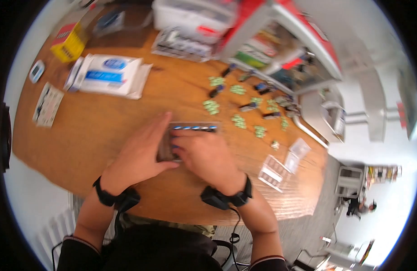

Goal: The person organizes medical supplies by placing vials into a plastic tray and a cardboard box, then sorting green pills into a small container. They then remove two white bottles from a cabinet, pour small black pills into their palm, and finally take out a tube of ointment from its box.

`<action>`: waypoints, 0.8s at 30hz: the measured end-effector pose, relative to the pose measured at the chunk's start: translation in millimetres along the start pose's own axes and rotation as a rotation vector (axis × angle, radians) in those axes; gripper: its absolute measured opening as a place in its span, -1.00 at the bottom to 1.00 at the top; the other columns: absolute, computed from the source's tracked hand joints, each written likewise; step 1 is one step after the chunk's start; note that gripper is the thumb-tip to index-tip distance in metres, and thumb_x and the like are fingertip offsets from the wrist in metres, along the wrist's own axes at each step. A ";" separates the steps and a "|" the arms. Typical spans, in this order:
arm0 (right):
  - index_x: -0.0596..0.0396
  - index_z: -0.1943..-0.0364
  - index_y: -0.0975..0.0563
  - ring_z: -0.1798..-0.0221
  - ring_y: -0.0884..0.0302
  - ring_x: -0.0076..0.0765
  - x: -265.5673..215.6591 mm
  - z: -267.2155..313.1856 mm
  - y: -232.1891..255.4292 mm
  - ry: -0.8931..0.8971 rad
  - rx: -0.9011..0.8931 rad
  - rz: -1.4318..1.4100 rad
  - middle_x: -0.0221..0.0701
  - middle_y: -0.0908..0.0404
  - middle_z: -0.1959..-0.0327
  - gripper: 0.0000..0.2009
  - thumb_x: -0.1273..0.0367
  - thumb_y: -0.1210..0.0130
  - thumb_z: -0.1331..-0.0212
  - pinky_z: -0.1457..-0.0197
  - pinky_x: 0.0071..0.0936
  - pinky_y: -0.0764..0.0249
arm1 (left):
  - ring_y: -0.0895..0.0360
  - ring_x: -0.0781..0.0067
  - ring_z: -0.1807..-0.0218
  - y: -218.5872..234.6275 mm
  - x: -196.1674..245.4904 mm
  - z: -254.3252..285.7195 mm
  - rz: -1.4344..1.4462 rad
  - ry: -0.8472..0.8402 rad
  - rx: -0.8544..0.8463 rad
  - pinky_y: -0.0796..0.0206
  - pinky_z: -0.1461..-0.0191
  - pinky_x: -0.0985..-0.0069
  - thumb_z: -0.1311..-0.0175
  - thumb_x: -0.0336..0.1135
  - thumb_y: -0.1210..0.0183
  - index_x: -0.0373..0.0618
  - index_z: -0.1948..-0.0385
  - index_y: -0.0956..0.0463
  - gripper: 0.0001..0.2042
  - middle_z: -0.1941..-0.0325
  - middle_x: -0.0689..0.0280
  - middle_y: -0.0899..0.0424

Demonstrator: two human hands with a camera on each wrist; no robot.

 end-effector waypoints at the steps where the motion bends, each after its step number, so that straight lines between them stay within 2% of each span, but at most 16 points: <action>1: 0.06 0.21 -0.72 0.14 -0.70 -0.06 -2.1 0.1 5.2 0.015 0.023 -0.054 -0.31 -0.74 0.03 -0.82 0.40 -0.32 -0.08 0.06 -0.26 -0.63 | -0.19 -0.17 -0.53 -0.8 -3.1 -0.6 -0.009 0.059 -0.019 -0.13 -0.55 0.16 0.07 -0.16 -0.54 -0.26 -0.49 -0.08 0.05 -0.49 -0.14 -0.26; 2: 0.07 0.20 -0.72 0.13 -0.70 -0.05 -2.5 0.2 10.8 0.039 0.045 -0.112 -0.30 -0.74 0.02 -0.82 0.40 -0.32 -0.08 0.04 -0.27 -0.63 | -0.19 -0.17 -0.53 -0.7 5.5 -3.6 -0.001 0.000 -0.020 -0.13 -0.55 0.16 0.07 -0.16 -0.54 -0.26 -0.49 -0.08 0.05 -0.49 -0.14 -0.26; 3: 0.09 0.16 -0.72 0.20 -0.72 -0.12 0.8 1.6 24.8 0.070 0.147 -0.152 -0.24 -0.74 0.04 -0.80 0.39 -0.31 -0.11 0.10 -0.29 -0.64 | -0.22 -0.16 -0.51 -0.3 4.9 -4.0 -0.041 0.030 -0.029 -0.16 -0.53 0.16 0.06 -0.16 -0.54 -0.27 -0.49 -0.08 0.04 -0.48 -0.15 -0.28; 4: 0.09 0.16 -0.72 0.20 -0.72 -0.12 5.4 3.2 40.5 0.064 0.169 -0.128 -0.24 -0.74 0.04 -0.80 0.39 -0.31 -0.11 0.10 -0.29 -0.64 | -0.25 -0.15 -0.50 -0.1 1.9 -3.5 -0.083 0.074 -0.036 -0.19 -0.51 0.16 0.06 -0.17 -0.54 -0.28 -0.48 -0.08 0.03 -0.46 -0.16 -0.30; 5: 0.11 0.15 -0.72 0.25 -0.73 -0.17 23.8 4.5 57.0 -0.079 0.175 -0.182 -0.22 -0.74 0.07 -0.79 0.39 -0.31 -0.13 0.14 -0.30 -0.64 | -0.16 -0.13 -0.56 -4.7 -3.0 -2.6 -0.060 0.134 -0.084 -0.11 -0.56 0.17 0.05 -0.15 -0.55 -0.20 -0.52 -0.03 0.08 -0.53 -0.11 -0.22; 6: 0.13 0.14 -0.72 0.31 -0.73 -0.21 43.3 6.8 70.9 -0.219 0.175 -0.244 -0.19 -0.74 0.10 -0.79 0.39 -0.30 -0.15 0.18 -0.30 -0.63 | -0.16 -0.13 -0.56 -5.2 -1.8 -2.7 -0.060 0.124 -0.083 -0.11 -0.56 0.17 0.05 -0.15 -0.55 -0.20 -0.52 -0.03 0.08 -0.53 -0.11 -0.22; 8: 0.15 0.16 -0.73 0.42 -0.71 -0.27 94.6 7.5 97.5 -0.316 0.255 -0.166 -0.15 -0.75 0.14 -0.78 0.36 -0.33 -0.14 0.25 -0.31 -0.61 | -0.16 -0.11 -0.56 -6.1 -2.8 -1.2 -0.086 0.131 -0.085 -0.11 -0.57 0.16 0.04 -0.14 -0.54 -0.18 -0.53 -0.01 0.08 -0.54 -0.08 -0.22; 10: 0.12 0.18 -0.74 0.40 -0.71 -0.15 132.4 8.9 133.1 -0.419 0.339 0.060 -0.14 -0.75 0.16 -0.78 0.34 -0.35 -0.11 0.22 -0.28 -0.61 | -0.17 -0.10 -0.56 -5.9 -2.2 -0.6 -0.085 0.126 -0.087 -0.10 -0.58 0.17 0.03 -0.14 -0.54 -0.17 -0.53 -0.01 0.07 -0.54 -0.07 -0.23; 12: 0.06 0.15 -0.74 0.27 -0.72 -0.01 164.6 5.3 153.1 -0.426 0.381 0.183 -0.13 -0.74 0.16 -0.76 0.32 -0.35 -0.10 0.11 -0.20 -0.61 | -0.17 -0.09 -0.55 -5.9 -0.8 -1.1 -0.085 0.120 -0.089 -0.10 -0.58 0.17 0.02 -0.14 -0.54 -0.16 -0.54 -0.01 0.07 -0.54 -0.06 -0.23; 13: 0.06 0.15 -0.74 0.27 -0.72 -0.01 177.3 2.7 158.2 -0.428 0.387 0.184 -0.13 -0.74 0.16 -0.76 0.32 -0.35 -0.10 0.11 -0.20 -0.61 | -0.17 -0.09 -0.55 -5.4 0.1 -1.4 -0.091 0.113 -0.088 -0.10 -0.58 0.17 0.02 -0.13 -0.54 -0.16 -0.53 -0.01 0.07 -0.54 -0.06 -0.23; 15: 0.00 0.11 -0.74 0.11 -0.69 0.07 188.0 -7.5 159.5 -0.376 0.317 0.425 -0.12 -0.73 0.16 -0.74 0.32 -0.32 -0.10 -0.03 -0.13 -0.59 | -0.18 -0.09 -0.55 -4.6 0.7 -1.2 -0.101 0.111 -0.086 -0.10 -0.57 0.16 0.02 -0.13 -0.53 -0.17 -0.53 -0.01 0.07 -0.54 -0.05 -0.23; 19: -0.04 0.08 -0.74 0.02 -0.67 0.05 212.0 -18.3 150.8 -0.376 0.220 0.499 -0.14 -0.74 0.15 -0.72 0.30 -0.32 -0.10 -0.11 -0.08 -0.58 | -0.18 -0.11 -0.55 -2.1 2.7 -1.2 -0.117 0.113 -0.087 -0.13 -0.56 0.16 0.00 -0.11 -0.52 -0.22 -0.51 -0.05 0.04 -0.51 -0.10 -0.25; 24: 0.01 0.10 -0.74 0.04 -0.68 0.04 214.0 -25.4 148.1 -0.411 0.203 0.443 -0.16 -0.75 0.16 -0.73 0.30 -0.30 -0.10 -0.10 -0.11 -0.56 | -0.19 -0.12 -0.54 -2.4 2.1 -1.9 -0.120 0.114 -0.091 -0.12 -0.56 0.16 -0.03 -0.10 -0.51 -0.28 -0.49 -0.08 0.01 -0.49 -0.14 -0.27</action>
Point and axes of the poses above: each hand's wrist, its own z-axis away from the middle knuckle, its own y-axis out of the back of the hand, x = y × z, the point moved 9 cm from there along -z, towards the middle knuckle
